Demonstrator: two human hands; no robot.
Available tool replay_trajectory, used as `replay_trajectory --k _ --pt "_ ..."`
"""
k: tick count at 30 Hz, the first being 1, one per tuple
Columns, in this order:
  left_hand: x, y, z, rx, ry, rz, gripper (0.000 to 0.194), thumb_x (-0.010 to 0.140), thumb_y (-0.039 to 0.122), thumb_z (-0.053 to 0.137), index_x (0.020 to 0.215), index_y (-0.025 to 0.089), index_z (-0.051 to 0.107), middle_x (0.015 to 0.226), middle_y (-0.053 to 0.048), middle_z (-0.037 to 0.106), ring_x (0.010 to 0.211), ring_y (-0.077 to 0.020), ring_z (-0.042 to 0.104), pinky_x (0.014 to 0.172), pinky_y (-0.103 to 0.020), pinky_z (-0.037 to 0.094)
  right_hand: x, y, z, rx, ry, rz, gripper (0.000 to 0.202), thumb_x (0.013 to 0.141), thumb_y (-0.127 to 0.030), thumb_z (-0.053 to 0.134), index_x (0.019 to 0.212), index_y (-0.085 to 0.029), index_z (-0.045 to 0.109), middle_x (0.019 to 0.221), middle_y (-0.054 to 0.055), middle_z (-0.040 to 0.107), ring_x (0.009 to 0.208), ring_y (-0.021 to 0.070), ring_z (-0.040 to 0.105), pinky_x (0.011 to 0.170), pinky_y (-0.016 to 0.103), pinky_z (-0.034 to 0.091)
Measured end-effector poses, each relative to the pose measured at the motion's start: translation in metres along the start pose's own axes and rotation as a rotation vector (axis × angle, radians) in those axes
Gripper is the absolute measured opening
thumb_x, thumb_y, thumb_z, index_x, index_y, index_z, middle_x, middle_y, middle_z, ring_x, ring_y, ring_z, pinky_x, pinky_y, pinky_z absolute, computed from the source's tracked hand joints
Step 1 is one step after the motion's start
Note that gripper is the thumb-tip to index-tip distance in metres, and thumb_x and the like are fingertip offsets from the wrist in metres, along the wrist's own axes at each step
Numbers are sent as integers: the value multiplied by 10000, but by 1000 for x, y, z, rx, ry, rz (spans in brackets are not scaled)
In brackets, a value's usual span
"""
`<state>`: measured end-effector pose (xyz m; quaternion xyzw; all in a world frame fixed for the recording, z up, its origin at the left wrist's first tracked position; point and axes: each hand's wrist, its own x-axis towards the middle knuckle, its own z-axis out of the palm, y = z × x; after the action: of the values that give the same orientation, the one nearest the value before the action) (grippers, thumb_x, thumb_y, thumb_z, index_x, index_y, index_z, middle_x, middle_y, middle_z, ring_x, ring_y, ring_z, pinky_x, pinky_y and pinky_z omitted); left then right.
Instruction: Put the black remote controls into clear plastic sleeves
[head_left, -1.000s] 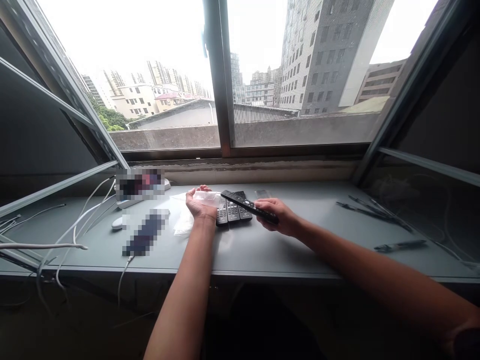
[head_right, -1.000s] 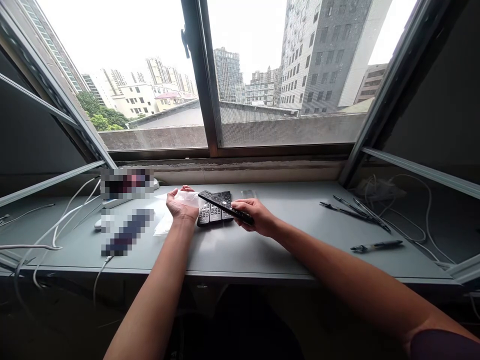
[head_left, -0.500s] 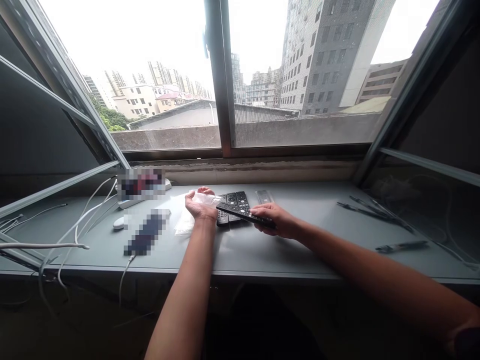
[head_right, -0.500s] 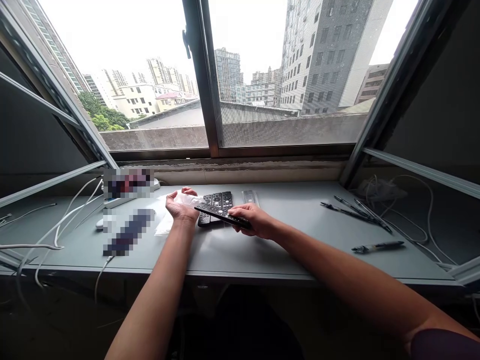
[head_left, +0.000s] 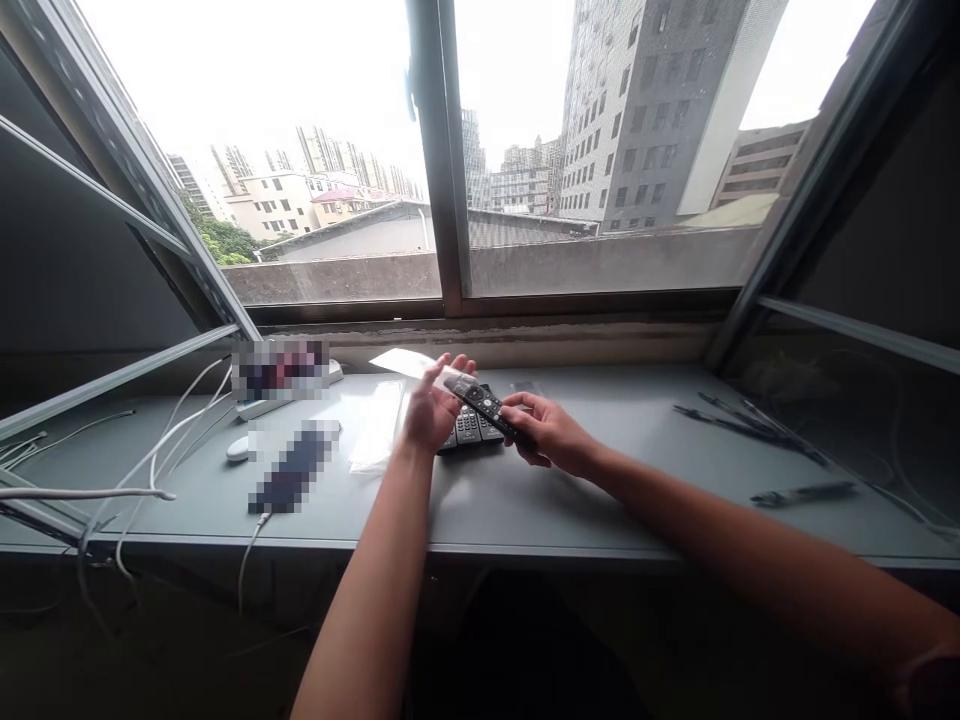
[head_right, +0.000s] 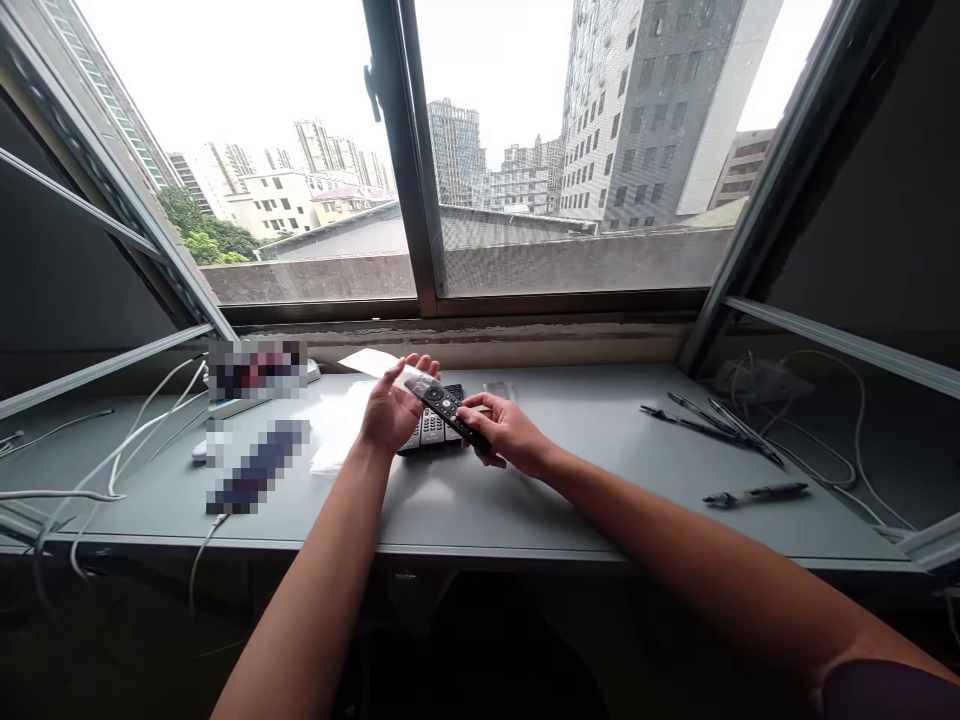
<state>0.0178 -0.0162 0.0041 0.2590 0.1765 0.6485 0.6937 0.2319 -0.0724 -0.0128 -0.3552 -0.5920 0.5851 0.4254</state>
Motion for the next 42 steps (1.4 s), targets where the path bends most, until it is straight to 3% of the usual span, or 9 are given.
replay_trajectory --k 5,10,14,18,25,30,37,42 --pt "-6 -10 0 237 -149 -129 392 956 122 763 1341 144 687 1384 -183 759 1286 -306 750 1220 -496 525 0 3 0 -158 83 -86 575 929 -668 791 1203 -208 584 760 -16 736 421 143 638 295 212 389" --pt "-1 -9 -3 162 -119 -5 302 974 97 752 1270 144 715 1253 -135 806 1143 -263 800 1209 -504 537 0 3 -2 -194 -2 -19 568 947 -694 759 1174 -187 644 651 -33 701 404 156 644 339 241 482" --pt "2 -6 -1 89 -62 85 239 990 98 754 1218 163 722 1105 -68 813 1036 -202 808 1180 -466 565 -2 3 -3 -265 -106 51 518 952 -693 756 978 -180 691 652 -8 728 364 107 573 335 219 417" --pt "-1 -6 2 78 -80 72 271 976 120 792 1232 176 721 1028 -36 789 1007 -197 806 1149 -462 582 -2 4 -3 -213 -129 97 515 933 -698 780 945 -192 680 670 -14 729 357 94 548 310 210 363" --pt "-10 -10 3 210 -211 -75 409 938 160 851 1323 192 716 1065 -62 795 1107 -259 799 1181 -520 538 1 8 2 -27 -45 22 604 832 -738 867 939 -178 667 670 5 715 470 163 696 372 237 538" --pt "-10 -10 -2 332 -344 -181 399 943 204 846 1324 159 738 1301 -165 789 1326 -351 724 1251 -548 450 2 9 2 -1 -9 -5 612 839 -735 871 986 -174 674 685 21 740 500 181 732 400 245 580" --pt "-4 -3 0 185 -218 64 282 1040 283 730 1308 196 719 1439 -130 752 1361 -293 707 1270 -519 458 -2 5 4 -28 -35 4 569 861 -696 877 935 -170 672 684 11 725 490 170 725 396 242 583" --pt "-4 -11 1 182 -179 4 346 1046 263 730 1385 211 688 1245 -93 807 1245 -281 767 1229 -525 499 0 9 5 -10 -6 9 516 905 -632 869 986 -161 675 686 23 734 501 179 734 408 250 590"
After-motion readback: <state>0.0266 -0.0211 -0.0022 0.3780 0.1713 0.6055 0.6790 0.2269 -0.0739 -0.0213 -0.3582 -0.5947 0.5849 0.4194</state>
